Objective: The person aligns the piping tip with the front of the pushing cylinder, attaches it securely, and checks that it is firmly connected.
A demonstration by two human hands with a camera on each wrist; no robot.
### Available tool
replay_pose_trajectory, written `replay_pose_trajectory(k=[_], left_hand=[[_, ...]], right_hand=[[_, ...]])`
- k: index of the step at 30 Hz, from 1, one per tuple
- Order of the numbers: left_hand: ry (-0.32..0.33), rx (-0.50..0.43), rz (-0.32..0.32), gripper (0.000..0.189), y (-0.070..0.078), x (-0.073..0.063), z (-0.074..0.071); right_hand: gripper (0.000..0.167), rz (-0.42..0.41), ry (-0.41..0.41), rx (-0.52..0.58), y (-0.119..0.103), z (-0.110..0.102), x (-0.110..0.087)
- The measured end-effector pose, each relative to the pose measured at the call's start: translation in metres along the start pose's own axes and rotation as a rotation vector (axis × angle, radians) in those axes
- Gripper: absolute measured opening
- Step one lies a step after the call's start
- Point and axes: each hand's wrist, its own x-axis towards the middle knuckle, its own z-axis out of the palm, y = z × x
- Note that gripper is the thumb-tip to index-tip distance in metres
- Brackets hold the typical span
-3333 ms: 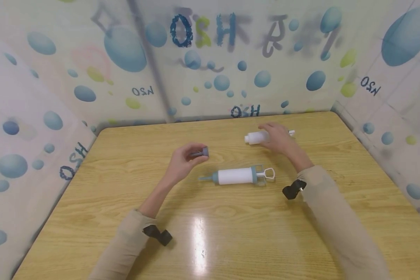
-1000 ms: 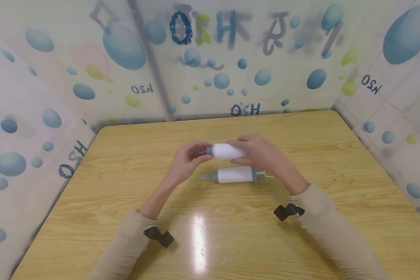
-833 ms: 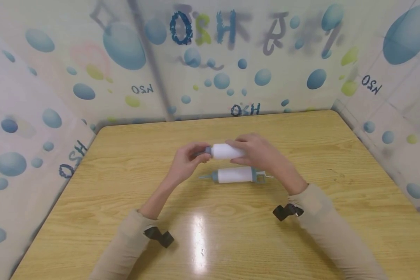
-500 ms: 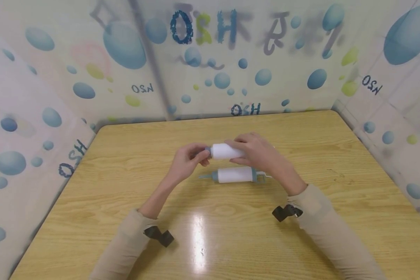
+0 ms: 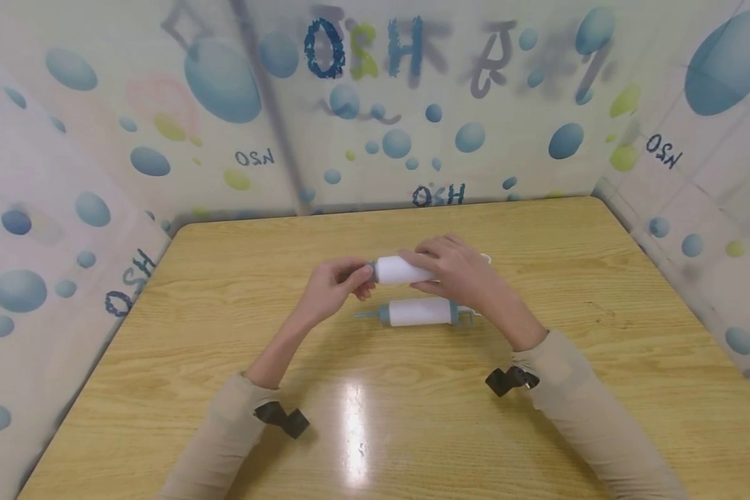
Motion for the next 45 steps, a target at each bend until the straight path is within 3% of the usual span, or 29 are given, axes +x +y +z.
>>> replay_pose_trajectory(k=[7, 17, 25, 30, 36, 41, 45], left_hand=[[0.004, -0.029, 0.011, 0.027, 0.0, 0.0, 0.001], [0.052, 0.003, 0.108, 0.032, 0.002, 0.001, 0.003], [0.026, 0.043, 0.158, 0.026, 0.005, 0.001, 0.003], [0.004, 0.026, 0.122, 0.024, 0.005, 0.002, 0.002], [-0.021, -0.035, 0.015, 0.03, 0.005, 0.001, 0.0], [0.007, -0.076, -0.053, 0.027, 0.009, 0.0, 0.002], [0.045, -0.053, -0.044, 0.029, 0.011, -0.002, 0.004]], right_hand=[[0.06, 0.016, -0.007, 0.011, 0.001, 0.0, -0.001], [0.058, 0.099, -0.008, 0.067, 0.0, -0.003, -0.001], [0.061, 0.037, 0.023, 0.031, -0.001, 0.0, -0.002], [0.064, -0.004, 0.06, -0.015, -0.002, 0.0, -0.002], [0.066, -0.037, 0.092, -0.06, -0.003, 0.0, -0.002], [0.065, -0.022, 0.081, -0.041, -0.003, 0.0, -0.002], [0.063, 0.004, 0.056, -0.027, -0.004, 0.001, -0.002]])
